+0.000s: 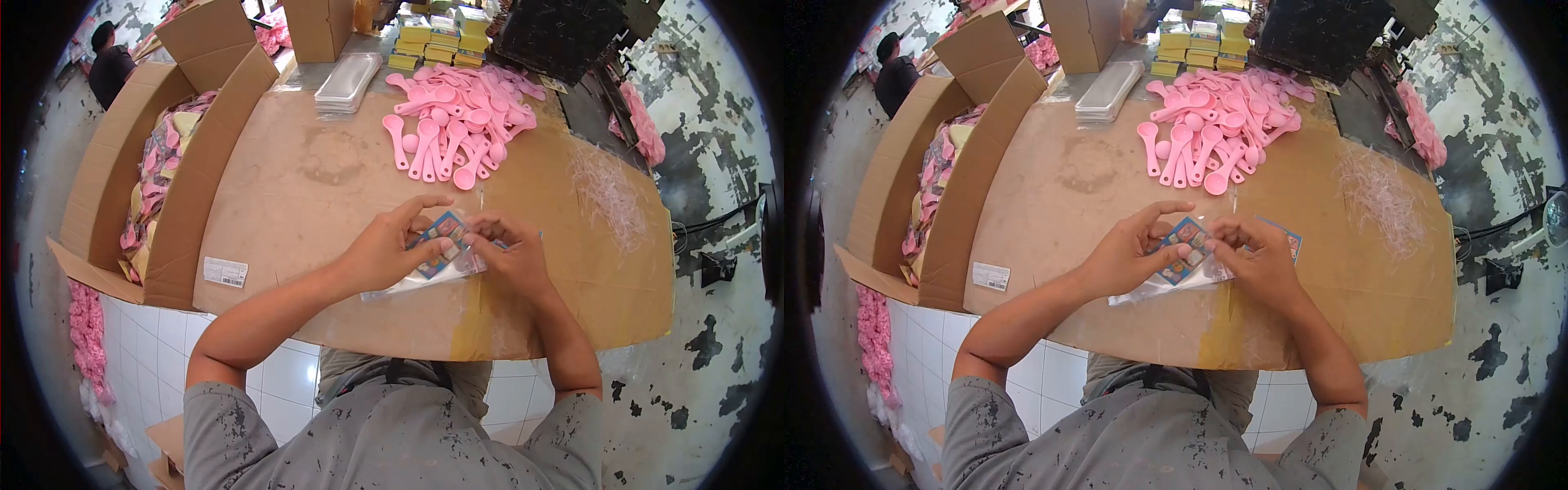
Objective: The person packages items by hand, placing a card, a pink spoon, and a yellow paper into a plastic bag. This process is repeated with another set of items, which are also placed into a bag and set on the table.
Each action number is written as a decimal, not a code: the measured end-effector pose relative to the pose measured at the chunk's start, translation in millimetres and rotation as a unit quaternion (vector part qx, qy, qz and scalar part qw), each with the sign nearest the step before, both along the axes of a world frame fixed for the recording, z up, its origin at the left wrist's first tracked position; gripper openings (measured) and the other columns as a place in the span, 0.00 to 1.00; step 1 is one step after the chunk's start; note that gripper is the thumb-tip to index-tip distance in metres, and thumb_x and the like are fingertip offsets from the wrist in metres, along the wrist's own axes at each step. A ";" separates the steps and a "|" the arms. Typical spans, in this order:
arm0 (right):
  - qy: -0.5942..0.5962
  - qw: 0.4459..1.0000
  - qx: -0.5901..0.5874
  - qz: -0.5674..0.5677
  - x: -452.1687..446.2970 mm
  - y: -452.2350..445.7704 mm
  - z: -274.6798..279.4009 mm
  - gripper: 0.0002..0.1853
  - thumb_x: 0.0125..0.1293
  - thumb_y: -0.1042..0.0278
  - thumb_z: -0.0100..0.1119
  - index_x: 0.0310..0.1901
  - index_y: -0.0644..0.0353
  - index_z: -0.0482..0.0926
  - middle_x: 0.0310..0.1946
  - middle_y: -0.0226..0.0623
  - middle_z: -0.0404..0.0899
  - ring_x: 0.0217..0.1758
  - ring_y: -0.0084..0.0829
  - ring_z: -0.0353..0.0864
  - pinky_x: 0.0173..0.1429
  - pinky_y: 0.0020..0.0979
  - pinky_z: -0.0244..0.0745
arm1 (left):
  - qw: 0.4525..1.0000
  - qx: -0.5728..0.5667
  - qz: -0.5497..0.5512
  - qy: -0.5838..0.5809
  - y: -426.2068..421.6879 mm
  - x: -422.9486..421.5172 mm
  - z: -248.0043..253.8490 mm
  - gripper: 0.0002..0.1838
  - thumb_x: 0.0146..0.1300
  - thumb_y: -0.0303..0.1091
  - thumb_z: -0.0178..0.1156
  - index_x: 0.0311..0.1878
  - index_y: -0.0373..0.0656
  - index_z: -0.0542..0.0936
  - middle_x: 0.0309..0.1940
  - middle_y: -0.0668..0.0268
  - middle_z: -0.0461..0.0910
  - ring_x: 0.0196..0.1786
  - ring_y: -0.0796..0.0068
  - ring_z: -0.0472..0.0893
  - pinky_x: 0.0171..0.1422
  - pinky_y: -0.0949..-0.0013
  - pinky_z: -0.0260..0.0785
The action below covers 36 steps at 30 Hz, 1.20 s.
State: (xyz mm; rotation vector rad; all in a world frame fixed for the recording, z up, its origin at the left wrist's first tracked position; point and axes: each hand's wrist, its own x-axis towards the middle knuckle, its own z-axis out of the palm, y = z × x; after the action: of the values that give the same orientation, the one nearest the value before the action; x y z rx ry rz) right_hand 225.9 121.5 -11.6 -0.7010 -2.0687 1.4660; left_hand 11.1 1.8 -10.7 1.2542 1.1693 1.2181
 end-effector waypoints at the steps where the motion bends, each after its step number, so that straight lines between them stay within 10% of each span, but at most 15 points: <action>1: 0.016 0.999 -0.023 -0.026 -0.6 0.8 0.4 0.15 0.67 0.73 0.72 0.54 0.64 0.86 0.39 0.31 0.85 0.40 0.22 0.82 0.44 0.27 0.77 | 1.000 0.005 -0.009 0.005 0.0 -0.6 -0.4 0.28 0.78 0.25 0.60 0.78 0.40 0.66 0.46 0.62 0.87 0.49 0.82 0.84 0.48 0.74 0.79; 9: -0.027 0.947 0.313 0.059 -21.0 58.5 27.2 0.13 0.70 0.75 0.61 0.54 0.62 0.86 0.54 0.43 0.84 0.60 0.39 0.82 0.63 0.41 0.76 | 1.000 -0.021 -0.011 -0.009 0.0 -8.2 0.8 0.24 0.79 0.27 0.60 0.74 0.36 0.71 0.49 0.62 0.88 0.48 0.85 0.83 0.50 0.75 0.79; 13: -0.113 0.806 0.581 0.015 -40.1 92.3 13.2 0.15 0.66 0.76 0.62 0.54 0.60 0.86 0.54 0.41 0.84 0.64 0.43 0.79 0.69 0.44 0.72 | 0.995 -0.057 -0.032 -0.075 4.0 -14.2 -0.6 0.21 0.79 0.29 0.61 0.71 0.35 0.73 0.48 0.63 0.89 0.49 0.84 0.85 0.51 0.75 0.80; 25: -0.005 0.905 0.424 0.008 -7.7 38.8 48.9 0.21 0.57 0.82 0.72 0.53 0.53 0.90 0.47 0.35 0.80 0.47 0.36 0.81 0.55 0.36 0.78 | 0.996 -0.026 -0.008 -0.087 1.5 -15.8 6.7 0.22 0.77 0.32 0.65 0.69 0.35 0.75 0.47 0.64 0.89 0.48 0.83 0.87 0.51 0.74 0.80; 36: 0.003 0.837 0.546 0.030 -11.6 29.6 62.8 0.23 0.57 0.83 0.71 0.55 0.53 0.90 0.49 0.34 0.83 0.50 0.36 0.81 0.50 0.34 0.81 | 0.997 -0.009 -0.044 -0.070 2.3 -13.5 0.1 0.21 0.76 0.31 0.66 0.67 0.33 0.78 0.51 0.65 0.88 0.50 0.83 0.86 0.53 0.75 0.79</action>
State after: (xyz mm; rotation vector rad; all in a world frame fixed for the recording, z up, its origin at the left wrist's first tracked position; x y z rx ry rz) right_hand 214.3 151.1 51.2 -0.1385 -2.4446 0.1160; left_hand -2.4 4.0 -10.6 1.1749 1.0110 1.2082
